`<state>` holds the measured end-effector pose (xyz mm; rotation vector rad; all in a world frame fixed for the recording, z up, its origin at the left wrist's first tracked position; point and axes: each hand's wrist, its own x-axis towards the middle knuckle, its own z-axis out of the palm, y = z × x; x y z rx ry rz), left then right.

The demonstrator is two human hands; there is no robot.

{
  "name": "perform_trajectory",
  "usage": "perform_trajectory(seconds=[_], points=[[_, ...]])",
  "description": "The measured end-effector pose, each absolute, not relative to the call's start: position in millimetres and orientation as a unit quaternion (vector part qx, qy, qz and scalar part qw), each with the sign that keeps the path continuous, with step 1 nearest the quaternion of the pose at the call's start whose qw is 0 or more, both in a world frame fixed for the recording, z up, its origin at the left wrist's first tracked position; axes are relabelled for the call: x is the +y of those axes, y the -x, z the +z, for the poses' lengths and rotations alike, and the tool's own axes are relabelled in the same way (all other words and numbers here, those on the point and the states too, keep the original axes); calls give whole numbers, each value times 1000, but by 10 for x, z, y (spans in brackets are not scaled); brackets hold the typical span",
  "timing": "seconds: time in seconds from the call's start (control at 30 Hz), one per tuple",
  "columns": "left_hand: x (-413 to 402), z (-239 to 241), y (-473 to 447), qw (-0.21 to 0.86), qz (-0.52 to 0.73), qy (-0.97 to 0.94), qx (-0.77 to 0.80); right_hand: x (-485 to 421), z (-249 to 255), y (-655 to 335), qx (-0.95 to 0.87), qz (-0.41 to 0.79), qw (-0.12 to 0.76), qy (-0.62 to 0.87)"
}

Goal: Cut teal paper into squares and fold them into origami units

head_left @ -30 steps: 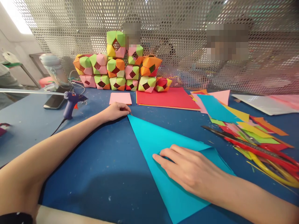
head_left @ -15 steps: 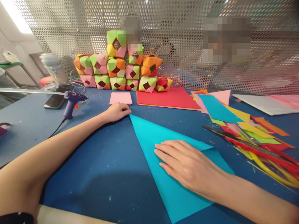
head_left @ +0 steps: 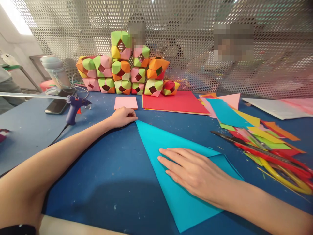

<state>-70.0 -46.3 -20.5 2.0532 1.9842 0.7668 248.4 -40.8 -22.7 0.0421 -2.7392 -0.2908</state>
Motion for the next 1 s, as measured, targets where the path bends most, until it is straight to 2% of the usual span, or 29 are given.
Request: perform_trajectory(seconds=[1.0], points=[[-373, -203, 671, 128, 298, -649, 688, -464, -184, -2511, -986, -78, 144, -7]])
